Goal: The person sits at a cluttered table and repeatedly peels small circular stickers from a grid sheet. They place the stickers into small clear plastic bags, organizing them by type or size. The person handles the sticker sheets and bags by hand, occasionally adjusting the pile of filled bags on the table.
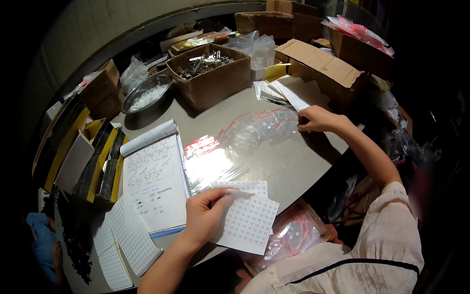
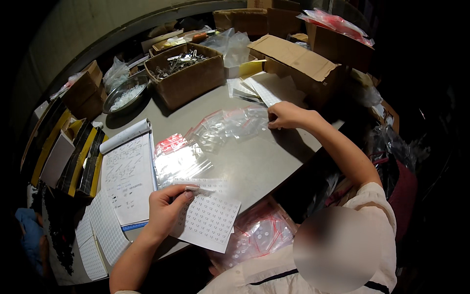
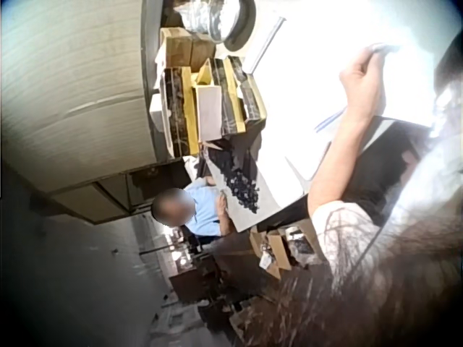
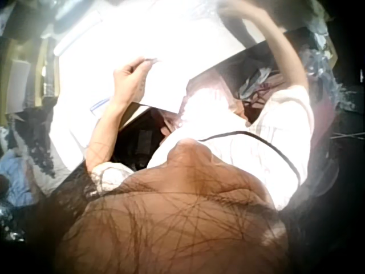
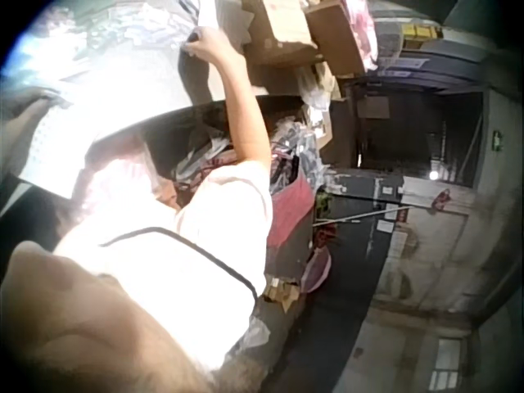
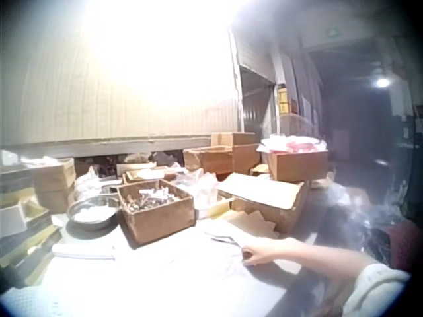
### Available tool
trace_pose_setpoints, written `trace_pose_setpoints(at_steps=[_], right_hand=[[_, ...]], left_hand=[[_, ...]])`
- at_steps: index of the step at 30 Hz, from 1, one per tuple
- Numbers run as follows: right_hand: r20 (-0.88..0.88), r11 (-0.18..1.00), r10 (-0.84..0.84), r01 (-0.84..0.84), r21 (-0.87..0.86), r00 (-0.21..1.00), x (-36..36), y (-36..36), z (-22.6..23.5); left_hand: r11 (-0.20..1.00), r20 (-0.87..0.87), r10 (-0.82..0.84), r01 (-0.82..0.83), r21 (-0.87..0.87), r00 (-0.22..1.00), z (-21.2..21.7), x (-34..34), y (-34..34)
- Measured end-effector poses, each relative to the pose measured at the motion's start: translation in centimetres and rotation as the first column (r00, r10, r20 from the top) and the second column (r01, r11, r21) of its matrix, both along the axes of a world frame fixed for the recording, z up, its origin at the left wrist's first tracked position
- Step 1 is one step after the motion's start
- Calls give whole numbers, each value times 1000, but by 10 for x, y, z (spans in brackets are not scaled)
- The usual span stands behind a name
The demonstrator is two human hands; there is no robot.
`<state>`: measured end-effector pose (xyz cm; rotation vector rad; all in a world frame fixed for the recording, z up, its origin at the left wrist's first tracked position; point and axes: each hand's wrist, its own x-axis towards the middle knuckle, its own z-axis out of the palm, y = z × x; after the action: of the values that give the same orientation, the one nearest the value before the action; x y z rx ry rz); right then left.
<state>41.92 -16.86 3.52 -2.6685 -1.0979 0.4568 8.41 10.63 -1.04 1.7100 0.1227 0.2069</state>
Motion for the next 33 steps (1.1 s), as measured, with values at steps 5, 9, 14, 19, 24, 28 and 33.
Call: trace_pose_setpoints(at_steps=[5, 9, 14, 19, 24, 28, 33], right_hand=[[-39, 992, -44, 39, -119, 998, -29, -2, 9], [-110, 981, 191, -194, -9, 975, -94, 2, -5], [264, 974, 190, -215, 69, 946, -100, 20, 11], [684, 988, 146, -76, -132, 715, -25, 11, -36], [659, 912, 155, -363, 191, 736, -91, 10, -44], [467, 904, 284, -396, 161, 837, -129, -2, -23], [547, 1000, 10, -23, 17, 837, -59, 7, -27]], left_hand=[[998, -26, -2, 0, -67, 1000, -2, -2, 2], [994, -36, -7, 3, -107, 999, 0, -1, 2], [992, -11, 20, -21, -127, 1000, 3, -3, 5], [987, 17, 2, 1, -160, 1000, 6, 1, 5], [988, 13, 24, -22, -151, 1000, 5, -4, 8], [986, -13, 2, -4, -165, 1000, 0, 0, 6], [984, 5, 25, -24, -177, 1000, 3, 0, 7]])
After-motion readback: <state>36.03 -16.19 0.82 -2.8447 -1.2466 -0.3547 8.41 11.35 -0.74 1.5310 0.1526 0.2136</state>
